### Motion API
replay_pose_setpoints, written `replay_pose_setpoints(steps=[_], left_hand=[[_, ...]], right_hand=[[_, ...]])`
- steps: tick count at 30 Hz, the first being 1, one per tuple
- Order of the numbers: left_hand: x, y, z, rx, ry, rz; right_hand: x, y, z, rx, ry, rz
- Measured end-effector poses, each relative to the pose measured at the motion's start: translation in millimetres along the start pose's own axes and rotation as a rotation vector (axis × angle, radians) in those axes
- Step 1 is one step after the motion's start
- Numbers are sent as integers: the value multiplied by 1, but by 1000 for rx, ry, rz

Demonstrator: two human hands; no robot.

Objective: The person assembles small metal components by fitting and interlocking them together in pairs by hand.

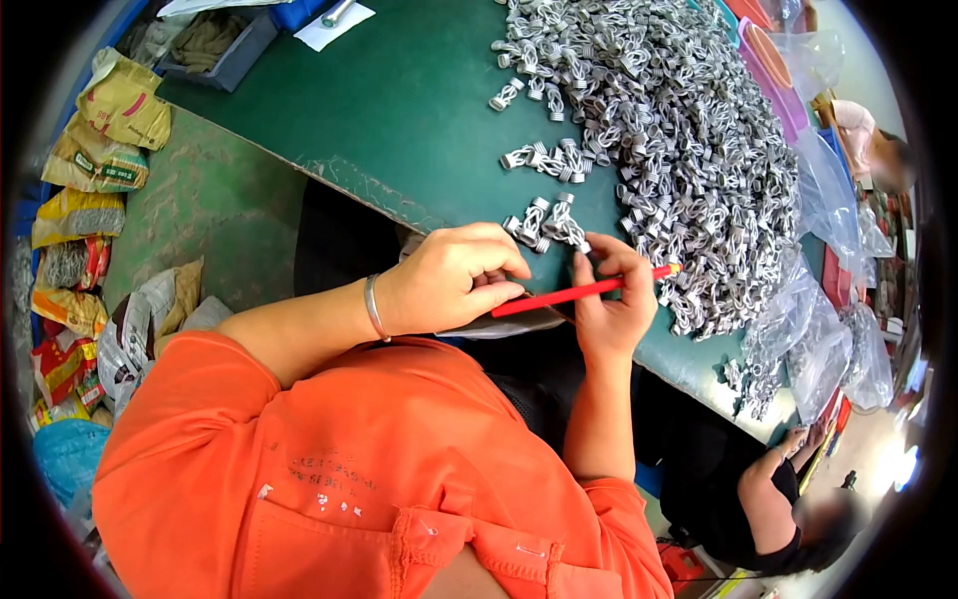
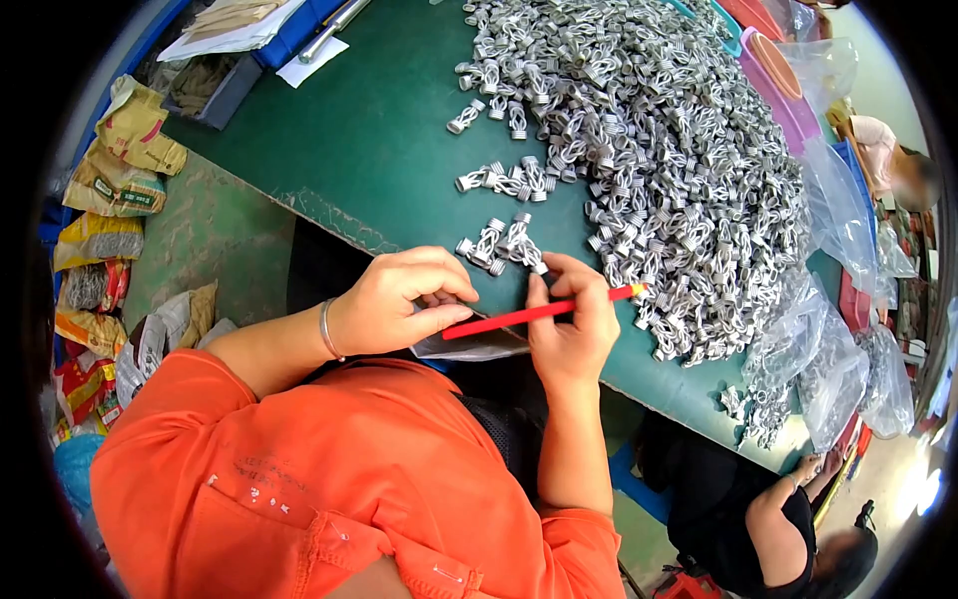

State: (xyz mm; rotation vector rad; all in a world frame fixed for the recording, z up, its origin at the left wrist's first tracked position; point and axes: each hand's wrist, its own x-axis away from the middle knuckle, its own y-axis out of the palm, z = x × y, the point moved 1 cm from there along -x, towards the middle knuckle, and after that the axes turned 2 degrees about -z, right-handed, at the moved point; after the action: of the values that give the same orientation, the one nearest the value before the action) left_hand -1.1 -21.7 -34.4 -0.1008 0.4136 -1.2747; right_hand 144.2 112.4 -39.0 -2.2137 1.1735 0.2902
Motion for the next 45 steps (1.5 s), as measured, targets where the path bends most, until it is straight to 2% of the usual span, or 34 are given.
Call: replay_pose_setpoints(steps=[5, 7, 8, 9, 11, 13, 18, 23, 25, 27, 29, 31, 33, 35, 37, 38, 41, 42, 45], left_hand=[[-2, 2, 2, 81, -69, 8], [-4, 2, 7, 298, -221, 4], [-3, 8, 2, 492, -248, 24], [-5, 8, 5, 491, -250, 25], [-8, 6, 10, 687, -338, 19], [-7, 7, 7, 691, -339, 10], [-3, 13, 3, 702, -165, 40], [-1, 9, 4, 770, -251, 8], [0, 9, 3, 798, -258, 1], [0, 8, 3, 422, -36, 52], [-2, 4, 8, 372, -14, 72], [0, 1, 8, 192, 86, 61], [1, 0, 6, 124, 159, 83], [6, 0, 4, 33, 234, 57], [9, 1, 3, 10, 227, 41], [11, 2, 3, -23, 220, 43], [14, 3, 2, -38, 184, 71], [14, 2, 1, -26, 155, 89], [13, -2, 0, -35, 141, 126]], right_hand=[[9, -14, -2, -460, 279, 37], [12, -17, -6, -572, 290, 8], [13, -17, -9, -597, 273, -39], [17, -16, -11, -591, 255, -58], [22, -12, -15, -546, 180, -79], [23, -9, -17, -499, 104, -99], [27, -8, -18, -587, 191, -63], [26, -7, -21, -737, 361, -81], [30, -7, -17, -672, 302, -82], [29, -5, -16, -608, 242, -83], [28, 0, -19, -518, 29, -58], [28, -4, -18, -518, 6, -78], [22, -8, -18, -675, -34, -142], [12, -11, -16, -539, -51, -80], [4, -11, -12, -304, 86, -85], [-6, -5, -8, -171, -10, -111], [-23, 11, -9, 34, -18, -165], [-26, 16, -10, 94, -87, -179], [-27, 20, -2, 146, -133, -144]])
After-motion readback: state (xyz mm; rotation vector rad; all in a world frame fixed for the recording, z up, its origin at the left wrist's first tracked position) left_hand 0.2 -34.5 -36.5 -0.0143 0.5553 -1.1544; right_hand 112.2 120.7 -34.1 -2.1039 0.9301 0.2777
